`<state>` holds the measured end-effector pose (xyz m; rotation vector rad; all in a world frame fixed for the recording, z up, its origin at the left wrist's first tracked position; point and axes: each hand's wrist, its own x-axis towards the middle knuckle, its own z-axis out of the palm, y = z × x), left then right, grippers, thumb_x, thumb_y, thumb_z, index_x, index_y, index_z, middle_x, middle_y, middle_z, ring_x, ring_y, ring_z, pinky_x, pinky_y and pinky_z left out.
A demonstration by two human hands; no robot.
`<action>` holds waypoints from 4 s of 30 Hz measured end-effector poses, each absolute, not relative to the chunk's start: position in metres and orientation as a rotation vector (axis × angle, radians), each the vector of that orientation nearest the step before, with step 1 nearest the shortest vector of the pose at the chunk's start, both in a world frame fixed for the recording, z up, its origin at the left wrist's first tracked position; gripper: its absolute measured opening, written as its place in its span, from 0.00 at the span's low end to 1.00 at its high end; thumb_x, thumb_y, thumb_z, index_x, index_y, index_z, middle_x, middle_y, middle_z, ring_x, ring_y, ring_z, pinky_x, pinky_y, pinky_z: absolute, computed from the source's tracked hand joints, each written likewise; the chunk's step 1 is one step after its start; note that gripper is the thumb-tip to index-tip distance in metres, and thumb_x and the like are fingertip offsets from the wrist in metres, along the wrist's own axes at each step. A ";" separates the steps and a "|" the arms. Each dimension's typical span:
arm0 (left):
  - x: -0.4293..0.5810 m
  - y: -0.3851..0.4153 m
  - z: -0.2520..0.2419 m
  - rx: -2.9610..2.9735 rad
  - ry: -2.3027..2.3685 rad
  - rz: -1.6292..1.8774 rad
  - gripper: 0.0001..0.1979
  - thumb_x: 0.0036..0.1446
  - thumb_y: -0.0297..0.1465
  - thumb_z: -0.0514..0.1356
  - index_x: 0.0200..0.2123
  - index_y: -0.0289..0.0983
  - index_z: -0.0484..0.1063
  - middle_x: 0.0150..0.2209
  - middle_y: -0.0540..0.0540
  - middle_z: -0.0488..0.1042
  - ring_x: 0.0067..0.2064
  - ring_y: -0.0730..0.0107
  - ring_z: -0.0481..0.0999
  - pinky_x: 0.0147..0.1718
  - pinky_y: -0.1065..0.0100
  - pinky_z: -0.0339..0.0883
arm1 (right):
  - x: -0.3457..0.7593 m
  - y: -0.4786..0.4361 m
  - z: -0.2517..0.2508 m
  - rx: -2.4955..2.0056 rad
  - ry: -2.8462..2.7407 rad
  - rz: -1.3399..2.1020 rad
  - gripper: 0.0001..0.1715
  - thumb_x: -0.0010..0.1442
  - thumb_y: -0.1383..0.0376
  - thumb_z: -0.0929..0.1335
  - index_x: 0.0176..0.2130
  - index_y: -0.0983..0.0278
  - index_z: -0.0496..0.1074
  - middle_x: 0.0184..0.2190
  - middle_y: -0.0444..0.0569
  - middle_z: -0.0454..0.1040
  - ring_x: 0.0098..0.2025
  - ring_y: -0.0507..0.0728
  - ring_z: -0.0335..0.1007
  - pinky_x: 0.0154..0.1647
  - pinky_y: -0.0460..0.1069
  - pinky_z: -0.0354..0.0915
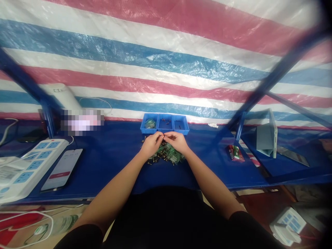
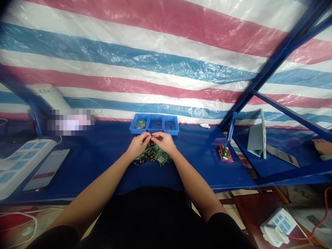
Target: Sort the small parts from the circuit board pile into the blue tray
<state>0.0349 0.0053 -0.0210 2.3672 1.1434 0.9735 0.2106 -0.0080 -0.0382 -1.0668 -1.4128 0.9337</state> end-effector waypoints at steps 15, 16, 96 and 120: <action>0.034 0.005 -0.021 2.309 1.123 0.989 0.13 0.65 0.39 0.49 0.44 0.40 0.68 0.29 0.51 0.74 0.30 0.70 0.73 0.30 0.71 0.62 | 0.213 -0.008 -0.036 -1.081 -1.428 0.912 0.19 0.51 0.55 0.73 0.41 0.63 0.78 0.37 0.51 0.80 0.37 0.58 0.77 0.42 0.53 0.74; 0.034 0.005 -0.021 2.315 1.127 0.985 0.12 0.65 0.39 0.49 0.43 0.40 0.68 0.29 0.50 0.74 0.30 0.70 0.73 0.30 0.71 0.62 | 0.213 -0.008 -0.037 -1.084 -1.428 0.914 0.20 0.51 0.55 0.73 0.42 0.63 0.78 0.37 0.51 0.80 0.37 0.58 0.77 0.42 0.53 0.74; 0.034 0.005 -0.021 2.319 1.122 0.972 0.14 0.66 0.39 0.47 0.42 0.40 0.68 0.30 0.51 0.74 0.31 0.71 0.73 0.30 0.71 0.61 | 0.211 -0.010 -0.031 -1.011 -1.379 0.976 0.22 0.50 0.53 0.74 0.42 0.63 0.77 0.35 0.50 0.79 0.32 0.56 0.76 0.38 0.53 0.73; 0.035 0.007 -0.025 2.343 1.142 0.968 0.15 0.66 0.38 0.48 0.47 0.41 0.70 0.31 0.49 0.76 0.31 0.69 0.74 0.30 0.71 0.62 | 0.207 -0.013 -0.027 -0.940 -1.364 1.031 0.21 0.48 0.53 0.75 0.39 0.62 0.77 0.35 0.49 0.79 0.36 0.57 0.75 0.40 0.53 0.73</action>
